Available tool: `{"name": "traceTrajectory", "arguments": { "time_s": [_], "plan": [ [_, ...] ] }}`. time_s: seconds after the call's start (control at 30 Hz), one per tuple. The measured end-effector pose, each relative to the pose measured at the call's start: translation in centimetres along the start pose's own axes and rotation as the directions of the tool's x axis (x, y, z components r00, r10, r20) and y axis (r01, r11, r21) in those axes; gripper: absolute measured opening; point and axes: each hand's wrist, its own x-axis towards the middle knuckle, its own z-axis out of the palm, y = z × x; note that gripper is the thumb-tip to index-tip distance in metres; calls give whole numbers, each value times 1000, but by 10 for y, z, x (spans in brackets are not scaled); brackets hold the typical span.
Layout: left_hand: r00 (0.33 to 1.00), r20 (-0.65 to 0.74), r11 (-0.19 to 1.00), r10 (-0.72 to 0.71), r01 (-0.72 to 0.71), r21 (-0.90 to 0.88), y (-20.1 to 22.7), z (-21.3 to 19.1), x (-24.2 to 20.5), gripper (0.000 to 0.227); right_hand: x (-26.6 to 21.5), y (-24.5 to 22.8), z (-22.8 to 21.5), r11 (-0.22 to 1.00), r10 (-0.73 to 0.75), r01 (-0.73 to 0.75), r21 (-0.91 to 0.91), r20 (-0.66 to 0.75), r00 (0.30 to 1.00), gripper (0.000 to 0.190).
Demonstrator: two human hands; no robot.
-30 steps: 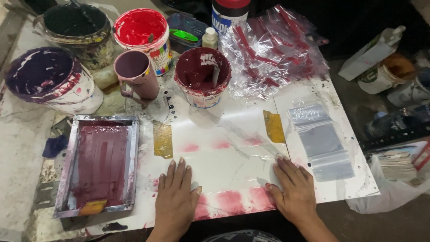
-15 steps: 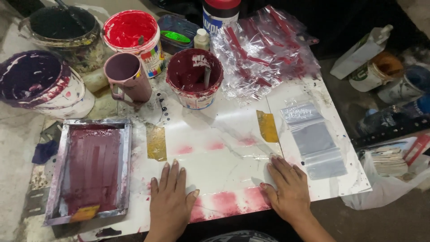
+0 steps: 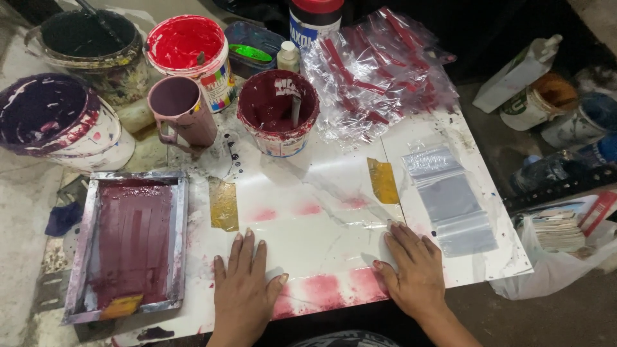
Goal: The person stirs a dark red liquid in a bucket using a stick, then pours it into a rectangular metal tray. They use a yellow squeegee to spread the liquid evenly across the tray's surface and then place a clear plastic sheet over the tray.
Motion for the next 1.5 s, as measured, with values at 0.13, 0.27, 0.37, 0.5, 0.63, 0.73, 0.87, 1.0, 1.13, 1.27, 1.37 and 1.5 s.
{"name": "traceTrajectory", "arguments": {
  "time_s": [0.13, 0.27, 0.37, 0.5, 0.63, 0.73, 0.87, 1.0, 1.13, 1.27, 1.37, 1.5],
  "plan": [
    [1000, 5, 1000, 2, -2, -8, -1, 0, 0, 74, -1, 2, 2, 1000, 1, -1, -6, -6, 1000, 48],
    [1000, -4, 999, 5, -5, -33, 1, -3, 0, 74, -1, 2, 2, 1000, 2, -2, -1, -8, 1000, 48],
    [1000, -23, 1000, 9, -10, -21, 1, -1, 0, 75, -2, 2, 2, 1000, 8, -8, -8, 4, 1000, 49],
    [1000, -1, 999, 1, -1, -38, 3, -5, 0, 75, -2, 2, 1, 1000, 9, -9, -9, 8, 1000, 49],
    [999, 51, 999, -12, 14, -34, 3, -10, 2, 75, -3, 3, 2, 1000, 15, -15, -14, 28, 999, 50],
    [994, 104, 999, -22, 26, -38, 3, -10, 2, 76, -4, 3, 2, 1000, 25, -24, -10, 38, 999, 50],
    [995, 101, 1000, -15, 13, 25, 2, -6, 3, 76, -7, 7, 7, 999, 30, -29, -25, 49, 998, 52],
    [999, 51, 1000, -18, 18, -6, 1, -2, 2, 77, -4, 4, 3, 1000, 24, -23, -12, 43, 999, 50],
    [1000, 17, 1000, 0, 0, 3, 2, -4, 2, 76, -4, 5, 3, 999, 21, -19, -31, 40, 999, 51],
    [985, 166, 997, -44, 55, -58, 3, -10, 6, 77, -8, 9, 6, 1000, 15, -14, -18, 20, 1000, 50],
    [1000, 19, 995, -17, 19, -94, 1, -5, 3, 76, -14, 13, 10, 997, 72, -71, -28, 50, 996, 55],
    [999, 36, 991, -7, 11, -131, -1, -7, 0, 75, -13, 11, 13, 997, 66, -65, -29, 20, 998, 51]
  ]
}}
